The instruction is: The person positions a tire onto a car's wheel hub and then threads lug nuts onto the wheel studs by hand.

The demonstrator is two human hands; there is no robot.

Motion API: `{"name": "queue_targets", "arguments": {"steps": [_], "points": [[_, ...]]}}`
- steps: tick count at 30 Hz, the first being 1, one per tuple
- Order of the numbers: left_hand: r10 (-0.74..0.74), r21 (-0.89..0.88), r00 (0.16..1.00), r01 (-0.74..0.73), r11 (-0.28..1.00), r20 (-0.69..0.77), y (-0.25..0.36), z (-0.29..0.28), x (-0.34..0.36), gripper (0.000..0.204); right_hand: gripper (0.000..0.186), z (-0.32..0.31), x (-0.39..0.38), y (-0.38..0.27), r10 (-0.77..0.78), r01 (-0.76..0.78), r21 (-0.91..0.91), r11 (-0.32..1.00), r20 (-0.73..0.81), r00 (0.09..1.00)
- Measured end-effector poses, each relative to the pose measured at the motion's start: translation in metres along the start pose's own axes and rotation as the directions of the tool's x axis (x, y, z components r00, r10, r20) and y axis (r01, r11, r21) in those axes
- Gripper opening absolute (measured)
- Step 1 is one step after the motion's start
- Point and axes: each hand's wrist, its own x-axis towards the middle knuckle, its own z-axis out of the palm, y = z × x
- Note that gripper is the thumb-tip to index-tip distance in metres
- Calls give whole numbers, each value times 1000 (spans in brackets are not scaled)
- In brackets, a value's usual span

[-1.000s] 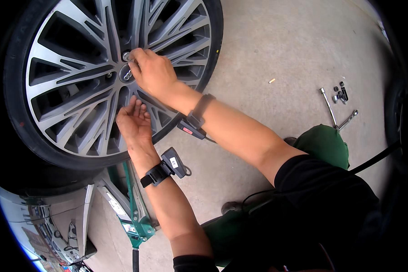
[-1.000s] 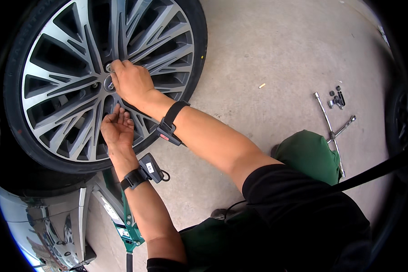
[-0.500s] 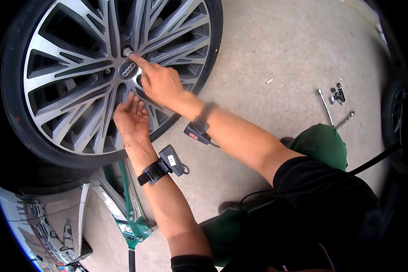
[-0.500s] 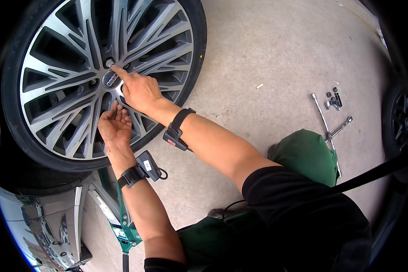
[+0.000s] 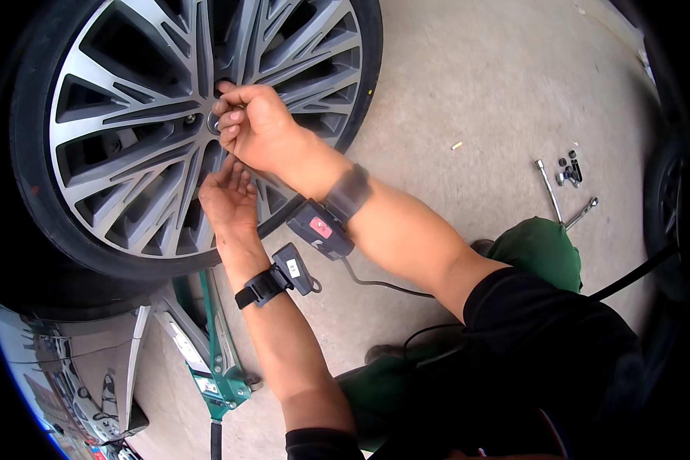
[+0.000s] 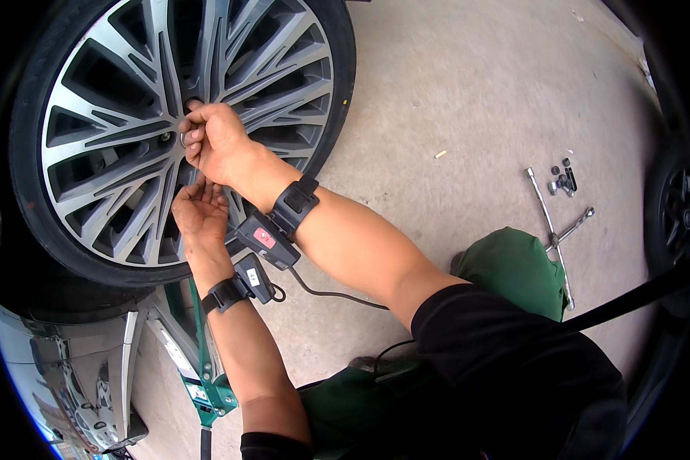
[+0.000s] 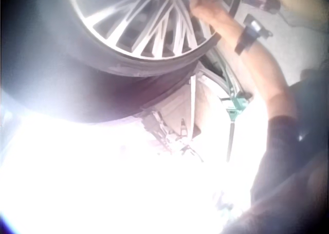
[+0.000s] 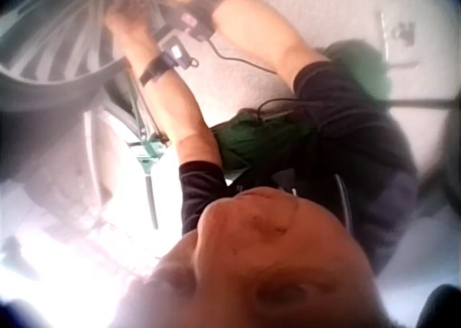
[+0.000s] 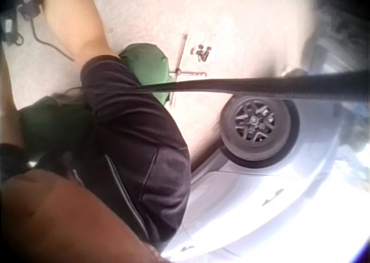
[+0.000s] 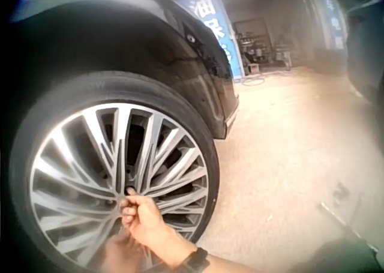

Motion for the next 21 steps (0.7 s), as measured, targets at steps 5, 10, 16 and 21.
{"name": "queue_targets", "arguments": {"steps": [5,10,16,21], "points": [[-1,5,1000,1,1000,-26,3,-3,-2,38,56,-14,-9,-9,-161,151,-736,660,58,985],[-9,-35,1000,9,999,0,4,-4,-1,37,54,-6,-12,-19,-72,71,-481,874,16,997],[-15,-41,1000,15,999,0,2,-3,0,36,24,-9,4,-24,357,-450,881,145,377,854],[-16,-44,1000,16,999,5,3,-4,1,35,54,-12,-7,-17,234,-263,205,943,157,959]]}}
